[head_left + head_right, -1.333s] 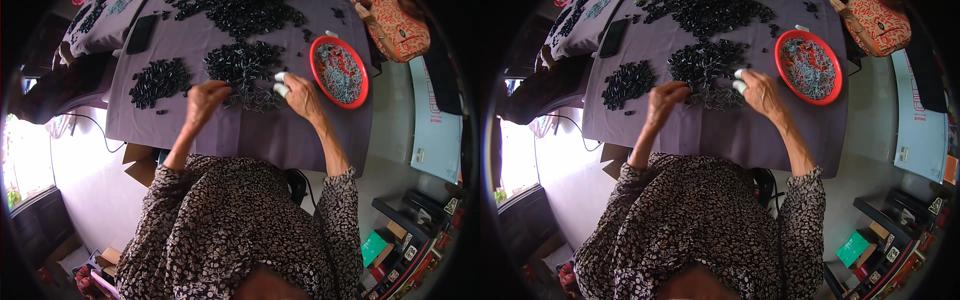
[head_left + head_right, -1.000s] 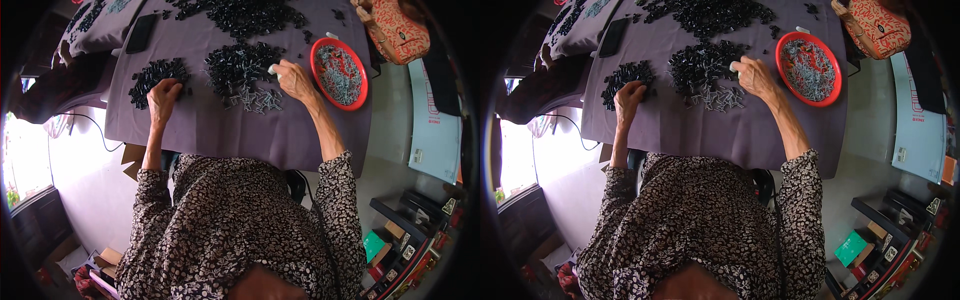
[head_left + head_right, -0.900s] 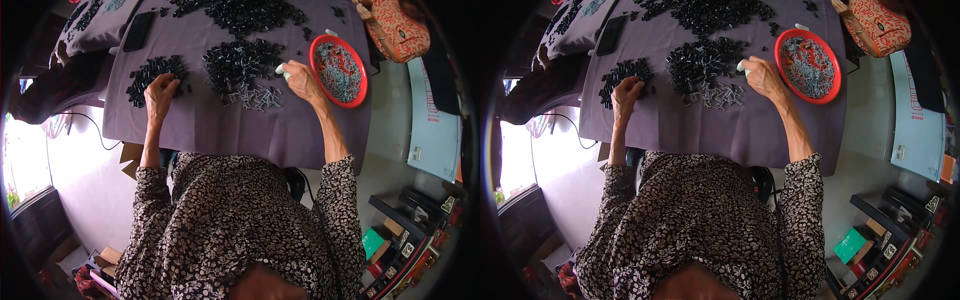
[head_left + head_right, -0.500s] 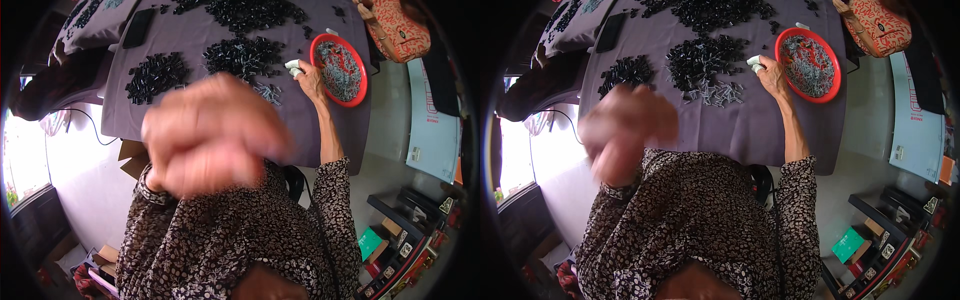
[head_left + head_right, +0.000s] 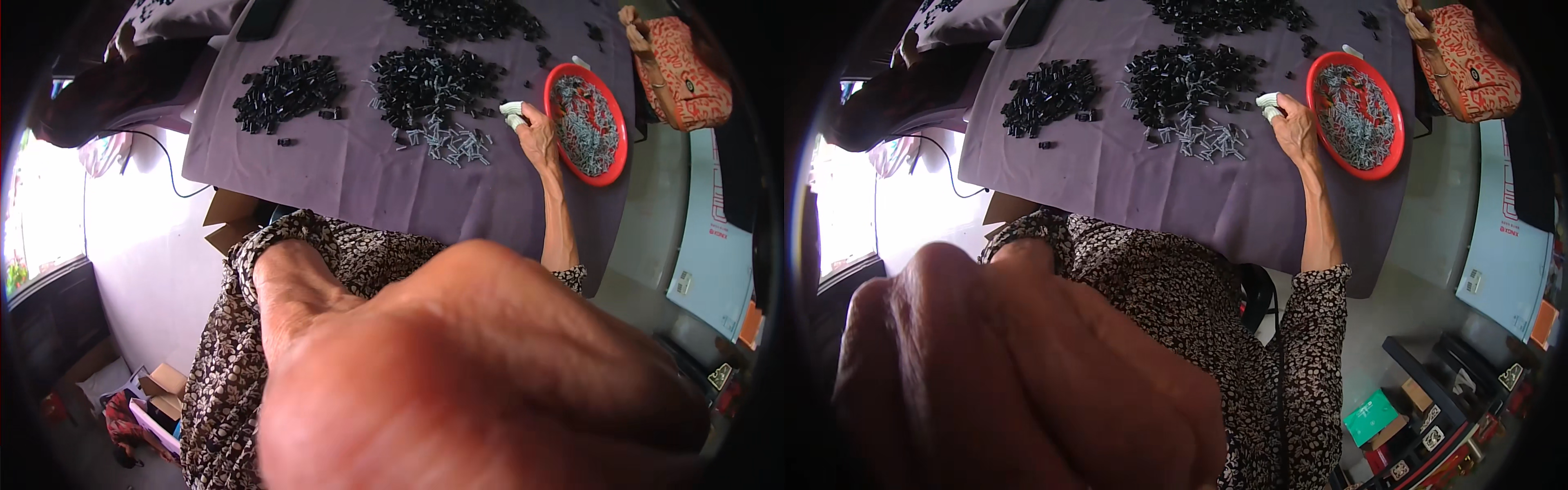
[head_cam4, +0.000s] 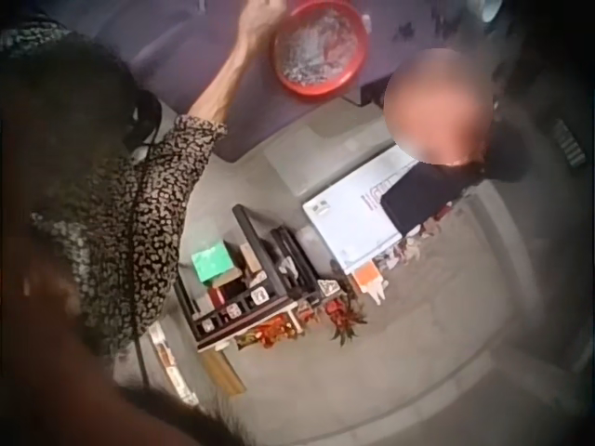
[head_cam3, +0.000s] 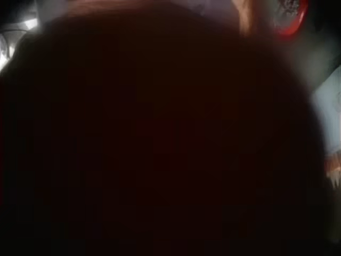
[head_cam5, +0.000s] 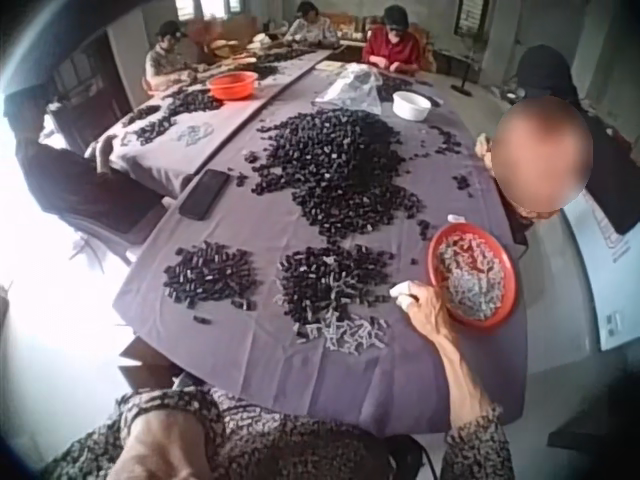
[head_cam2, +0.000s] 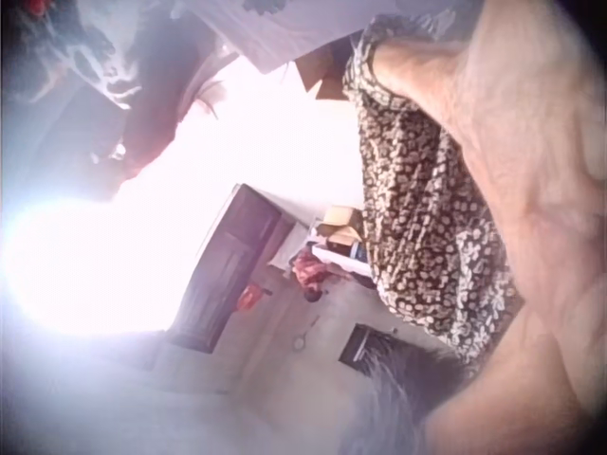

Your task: The person repeatedly assembles small plastic components by hand, picking up pins from the table and inserting them into plastic clips.

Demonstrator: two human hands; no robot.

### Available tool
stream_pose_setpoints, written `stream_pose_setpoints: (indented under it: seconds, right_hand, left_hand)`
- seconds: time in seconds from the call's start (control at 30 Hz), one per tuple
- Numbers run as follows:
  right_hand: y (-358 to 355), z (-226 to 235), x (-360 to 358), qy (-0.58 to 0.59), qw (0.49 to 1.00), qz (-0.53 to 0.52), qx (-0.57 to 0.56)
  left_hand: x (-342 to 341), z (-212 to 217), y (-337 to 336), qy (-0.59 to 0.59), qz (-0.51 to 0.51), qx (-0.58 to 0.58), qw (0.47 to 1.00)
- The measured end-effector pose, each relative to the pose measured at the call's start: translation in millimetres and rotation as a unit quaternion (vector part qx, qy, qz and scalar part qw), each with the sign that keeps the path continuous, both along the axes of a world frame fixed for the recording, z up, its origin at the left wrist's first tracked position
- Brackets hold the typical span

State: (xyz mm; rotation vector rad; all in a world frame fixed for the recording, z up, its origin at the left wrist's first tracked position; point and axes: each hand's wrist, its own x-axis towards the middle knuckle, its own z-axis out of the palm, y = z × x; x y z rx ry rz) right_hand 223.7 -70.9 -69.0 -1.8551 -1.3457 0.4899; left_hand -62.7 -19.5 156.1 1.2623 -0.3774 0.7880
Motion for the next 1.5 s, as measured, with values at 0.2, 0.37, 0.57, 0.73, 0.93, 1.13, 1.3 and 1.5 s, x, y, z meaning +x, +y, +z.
stream_pose_setpoints:
  seconds: [0.2, 0.37, 0.57, 0.73, 0.93, 1.13, 1.3, 1.5]
  right_hand:
    - [4, 4, -8, -0.029, 1.0, -0.001, -0.008]
    - [5, 12, -13, -0.079, 0.996, -0.002, -0.033]
    - [3, 11, -13, -0.175, 0.984, 0.001, -0.045]
    - [6, 8, -17, -0.055, 0.998, -0.01, -0.025]
    - [8, 18, -22, -0.085, 0.996, -0.003, -0.008]
    - [15, 21, -25, -0.192, 0.98, 0.038, -0.037]
    - [16, 22, -26, -0.241, 0.966, 0.091, -0.001]
    - [17, 21, -26, -0.203, 0.975, 0.093, -0.015]
  left_hand:
    - [-19, 13, -4, 0.014, -0.03, 0.005, 0.999]
    - [-7, 18, 3, 0.026, -0.059, 0.012, 0.998]
    - [3, 22, 16, 0.043, -0.122, 0.029, 0.991]
    - [3, -78, 16, 0.172, 0.155, 0.123, 0.965]
    - [14, -145, 22, 0.489, 0.092, 0.132, 0.858]
    - [20, -163, 25, 0.526, 0.071, 0.113, 0.84]
    - [26, -162, 29, 0.508, 0.084, 0.08, 0.853]
    - [44, -173, 30, 0.496, 0.084, 0.061, 0.862]
